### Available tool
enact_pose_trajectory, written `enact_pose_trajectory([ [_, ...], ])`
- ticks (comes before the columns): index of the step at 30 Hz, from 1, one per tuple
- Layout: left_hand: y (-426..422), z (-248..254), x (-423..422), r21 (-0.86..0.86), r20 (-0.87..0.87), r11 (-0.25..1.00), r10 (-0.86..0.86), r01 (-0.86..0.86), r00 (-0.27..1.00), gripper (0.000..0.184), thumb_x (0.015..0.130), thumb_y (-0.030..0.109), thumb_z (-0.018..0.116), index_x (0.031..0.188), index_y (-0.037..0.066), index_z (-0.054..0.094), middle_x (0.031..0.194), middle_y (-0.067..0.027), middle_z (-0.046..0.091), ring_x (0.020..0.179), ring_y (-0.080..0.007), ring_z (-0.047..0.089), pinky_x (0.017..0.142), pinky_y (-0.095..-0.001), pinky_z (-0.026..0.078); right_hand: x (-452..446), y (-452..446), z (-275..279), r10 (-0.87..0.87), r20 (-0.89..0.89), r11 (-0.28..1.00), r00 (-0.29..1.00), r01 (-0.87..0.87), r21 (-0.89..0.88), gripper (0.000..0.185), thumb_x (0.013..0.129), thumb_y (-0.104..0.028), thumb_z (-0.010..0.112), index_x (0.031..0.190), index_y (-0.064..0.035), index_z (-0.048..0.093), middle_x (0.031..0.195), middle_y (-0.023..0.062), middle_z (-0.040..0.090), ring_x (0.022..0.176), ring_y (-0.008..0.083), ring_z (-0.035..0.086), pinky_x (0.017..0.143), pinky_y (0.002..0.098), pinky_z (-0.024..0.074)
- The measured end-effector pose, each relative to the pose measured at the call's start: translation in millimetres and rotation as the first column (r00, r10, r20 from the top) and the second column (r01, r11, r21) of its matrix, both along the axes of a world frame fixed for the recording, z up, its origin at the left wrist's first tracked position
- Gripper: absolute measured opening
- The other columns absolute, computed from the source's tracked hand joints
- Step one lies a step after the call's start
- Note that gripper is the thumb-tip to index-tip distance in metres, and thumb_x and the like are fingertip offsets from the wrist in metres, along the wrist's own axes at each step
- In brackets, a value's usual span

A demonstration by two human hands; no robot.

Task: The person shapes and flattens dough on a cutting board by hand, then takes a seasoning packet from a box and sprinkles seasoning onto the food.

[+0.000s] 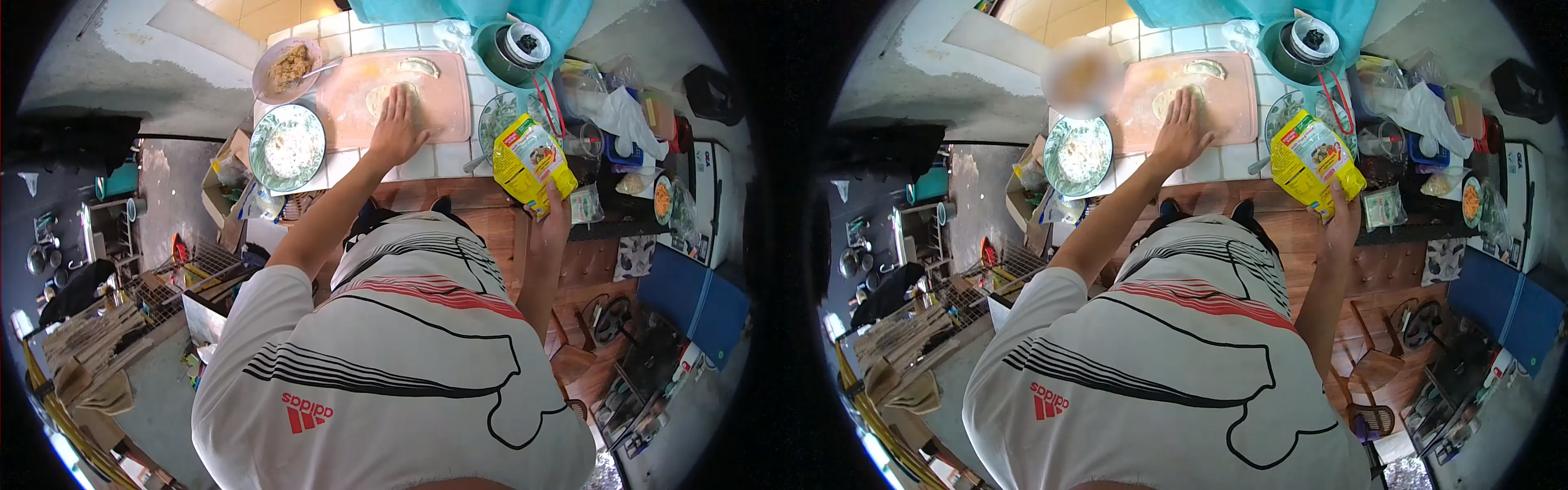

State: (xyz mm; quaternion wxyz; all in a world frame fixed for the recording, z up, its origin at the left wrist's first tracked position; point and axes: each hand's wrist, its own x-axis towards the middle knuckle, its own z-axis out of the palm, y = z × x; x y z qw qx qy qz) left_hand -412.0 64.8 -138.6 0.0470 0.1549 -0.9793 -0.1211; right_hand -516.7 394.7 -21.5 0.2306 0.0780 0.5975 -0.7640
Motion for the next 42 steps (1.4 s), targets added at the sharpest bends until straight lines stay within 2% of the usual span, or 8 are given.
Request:
enact_pose_trajectory([
  [5,-4,1,-3,-0.106,-0.018,0.987,-0.120,0.117,0.993,0.094,0.101,0.054,0.049,0.157,-0.014,0.018,0.166,-0.0335,0.016,0.157,-0.0425,0.012,0.129,-0.0472,0.012,-8,3,3,0.033,0.010,0.998,0.999,-0.032,-0.049,0.038,0.103,-0.020,0.064,0.135,-0.0056,0.052,0.114,0.0068,0.068,0.087,0.0142,0.070,0.061,0.0277,0.0552],
  [8,-4,4,1,0.048,-0.152,0.997,0.062,-0.055,0.986,0.093,0.102,0.055,0.048,0.158,-0.012,0.017,0.166,-0.0330,0.015,0.157,-0.0422,0.012,0.129,-0.0467,0.012,-15,7,-3,0.070,0.003,0.997,0.998,-0.069,-0.043,0.038,0.103,-0.020,0.064,0.135,-0.0055,0.052,0.114,0.0069,0.068,0.088,0.0144,0.070,0.061,0.0277,0.0552],
  [25,-23,-17,13,-0.039,-0.094,0.986,0.160,-0.164,0.983,0.107,0.097,0.065,0.053,0.156,-0.016,0.015,0.165,-0.0360,0.015,0.156,-0.0454,0.013,0.128,-0.0492,0.014,-15,13,-12,0.243,0.049,0.962,0.969,-0.234,-0.137,0.041,0.103,-0.024,0.062,0.139,-0.0070,0.052,0.121,0.0044,0.065,0.095,0.0143,0.066,0.063,0.0292,0.0530],
  [29,-12,48,36,0.188,-0.321,0.941,0.330,-0.282,0.888,0.089,0.100,0.048,0.059,0.159,-0.008,0.020,0.164,-0.0330,0.022,0.146,-0.0481,0.035,0.120,-0.0471,0.035,-6,-27,-42,0.441,0.139,0.867,0.887,-0.381,-0.322,0.044,0.106,-0.026,0.059,0.145,-0.0099,0.047,0.126,0.0046,0.063,0.098,0.0150,0.064,0.063,0.0303,0.0499],
  [31,1,90,70,0.327,-0.440,0.887,0.447,-0.324,0.779,0.044,0.098,0.023,0.068,0.135,0.000,0.058,0.130,-0.0248,0.062,0.116,-0.0411,0.063,0.098,-0.0442,0.052,14,-70,-39,0.521,0.184,0.825,0.834,-0.436,-0.360,0.044,0.106,-0.028,0.057,0.145,-0.0102,0.047,0.126,0.0044,0.064,0.098,0.0157,0.064,0.065,0.0305,0.0487],
  [34,9,151,148,0.635,-0.359,0.661,0.711,-0.400,0.605,0.012,0.096,0.012,0.071,0.101,0.001,0.067,0.086,-0.0095,0.068,0.078,-0.0213,0.065,0.074,-0.0349,0.053,56,-137,-19,0.710,0.194,0.675,0.677,-0.576,-0.461,0.045,0.106,-0.034,0.057,0.144,-0.0103,0.050,0.126,0.0045,0.064,0.100,0.0178,0.064,0.070,0.0309,0.0464],
  [39,-23,199,315,0.788,-0.124,0.263,0.953,-0.557,0.275,0.041,0.108,0.036,0.052,0.085,0.003,0.058,0.070,0.0026,0.052,0.063,-0.0087,0.047,0.058,-0.0290,0.039,156,-263,-17,0.957,0.052,0.266,0.286,-0.790,-0.552,0.043,0.104,-0.036,0.058,0.140,-0.0113,0.054,0.125,0.0016,0.068,0.105,0.0149,0.068,0.070,0.0306,0.0528],
  [42,-56,205,406,0.904,-0.098,0.247,0.913,-0.348,0.396,0.053,0.108,0.047,0.043,0.080,0.005,0.056,0.066,0.0022,0.048,0.059,-0.0101,0.043,0.056,-0.0286,0.036,246,-335,-15,0.967,0.100,0.252,0.235,-0.808,-0.532,0.039,0.103,-0.036,0.062,0.133,-0.0118,0.059,0.115,-0.0004,0.071,0.095,0.0127,0.070,0.062,0.0284,0.0519],
])
